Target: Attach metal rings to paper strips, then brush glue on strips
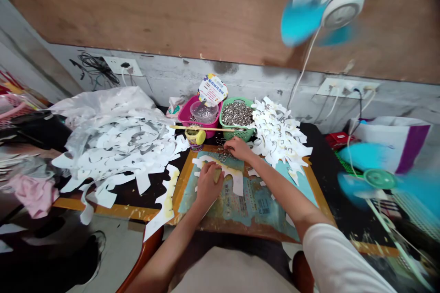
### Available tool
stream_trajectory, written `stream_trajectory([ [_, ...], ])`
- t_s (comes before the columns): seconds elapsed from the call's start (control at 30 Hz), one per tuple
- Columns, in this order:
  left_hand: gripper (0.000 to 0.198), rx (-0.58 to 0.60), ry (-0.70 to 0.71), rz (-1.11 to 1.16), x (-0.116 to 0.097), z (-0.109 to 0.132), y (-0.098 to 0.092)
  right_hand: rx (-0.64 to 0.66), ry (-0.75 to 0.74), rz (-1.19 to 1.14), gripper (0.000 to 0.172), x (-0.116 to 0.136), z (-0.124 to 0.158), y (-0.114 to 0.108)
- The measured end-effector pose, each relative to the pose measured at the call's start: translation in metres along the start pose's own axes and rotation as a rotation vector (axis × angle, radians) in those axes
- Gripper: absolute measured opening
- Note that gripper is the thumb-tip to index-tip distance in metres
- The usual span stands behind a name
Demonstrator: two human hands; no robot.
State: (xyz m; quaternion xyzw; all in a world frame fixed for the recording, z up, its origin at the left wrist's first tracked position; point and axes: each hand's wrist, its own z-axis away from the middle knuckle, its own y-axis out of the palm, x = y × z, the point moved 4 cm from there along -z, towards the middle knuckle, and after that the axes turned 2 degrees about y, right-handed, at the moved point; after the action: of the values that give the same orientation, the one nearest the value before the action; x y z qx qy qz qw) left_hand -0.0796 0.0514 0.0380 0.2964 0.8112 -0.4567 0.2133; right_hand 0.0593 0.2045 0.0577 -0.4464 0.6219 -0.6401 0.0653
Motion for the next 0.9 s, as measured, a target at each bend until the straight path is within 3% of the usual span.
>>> stream_trajectory([
  [0.3, 0.012, -0.014, 0.008, 0.041, 0.0, 0.019, -0.024, -0.095, -0.014, -0.007, 0.042, -0.004, 0.001, 0.001],
  [0.47, 0.011, -0.03, 0.019, 0.002, 0.007, 0.037, -0.038, -0.078, -0.042, 0.006, 0.024, 0.013, 0.007, 0.002],
  [0.57, 0.011, -0.068, 0.034, -0.011, 0.013, 0.05, -0.053, -0.133, -0.019, 0.024, 0.023, 0.019, 0.005, -0.018],
  [0.73, 0.011, -0.106, 0.023, -0.008, 0.019, 0.069, -0.074, -0.27, 0.189, 0.104, 0.038, -0.013, -0.04, -0.083],
  [0.8, 0.011, -0.102, 0.006, 0.014, 0.017, 0.074, -0.078, -0.229, 0.257, 0.14, 0.031, -0.032, -0.068, -0.097],
  [0.9, 0.013, -0.097, -0.04, 0.068, 0.014, 0.078, -0.083, -0.063, 0.287, 0.17, 0.028, -0.053, -0.105, -0.095],
])
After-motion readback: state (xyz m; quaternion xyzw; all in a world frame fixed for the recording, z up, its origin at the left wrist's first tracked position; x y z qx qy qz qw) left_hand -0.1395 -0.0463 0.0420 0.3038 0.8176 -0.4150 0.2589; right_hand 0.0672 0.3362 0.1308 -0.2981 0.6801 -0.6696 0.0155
